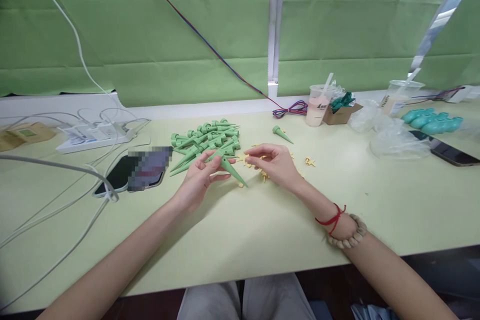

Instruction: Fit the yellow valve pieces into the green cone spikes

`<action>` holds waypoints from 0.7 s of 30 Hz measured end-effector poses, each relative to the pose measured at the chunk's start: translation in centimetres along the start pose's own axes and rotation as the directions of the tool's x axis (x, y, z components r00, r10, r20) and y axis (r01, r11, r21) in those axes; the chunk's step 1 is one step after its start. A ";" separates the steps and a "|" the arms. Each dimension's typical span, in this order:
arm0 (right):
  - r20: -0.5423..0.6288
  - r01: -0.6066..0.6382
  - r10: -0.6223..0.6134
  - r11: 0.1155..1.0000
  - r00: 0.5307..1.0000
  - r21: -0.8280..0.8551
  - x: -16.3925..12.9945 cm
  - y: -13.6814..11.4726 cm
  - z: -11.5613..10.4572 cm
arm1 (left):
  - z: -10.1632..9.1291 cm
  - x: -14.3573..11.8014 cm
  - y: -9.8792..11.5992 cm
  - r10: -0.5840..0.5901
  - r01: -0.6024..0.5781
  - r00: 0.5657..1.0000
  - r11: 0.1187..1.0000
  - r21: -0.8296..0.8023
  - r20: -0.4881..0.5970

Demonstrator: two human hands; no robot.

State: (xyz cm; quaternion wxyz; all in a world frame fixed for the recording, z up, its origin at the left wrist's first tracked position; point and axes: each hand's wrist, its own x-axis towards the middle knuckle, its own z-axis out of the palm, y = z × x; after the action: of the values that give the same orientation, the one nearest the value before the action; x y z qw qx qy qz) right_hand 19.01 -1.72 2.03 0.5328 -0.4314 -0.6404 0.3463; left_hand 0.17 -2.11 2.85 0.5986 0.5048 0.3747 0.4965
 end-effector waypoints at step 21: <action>0.044 0.100 -0.105 0.989 0.993 0.113 -1.0 -0.7 0.4 | -0.2 -0.1 -0.4 0.012 -0.026 0.995 0.991 0.133 0.102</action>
State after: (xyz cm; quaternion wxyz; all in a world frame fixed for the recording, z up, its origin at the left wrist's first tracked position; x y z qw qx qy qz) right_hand 18.52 -2.93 2.19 0.5568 -0.3589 -0.6547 0.3641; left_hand 0.00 -2.10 2.45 0.5768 0.5717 0.3716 0.4498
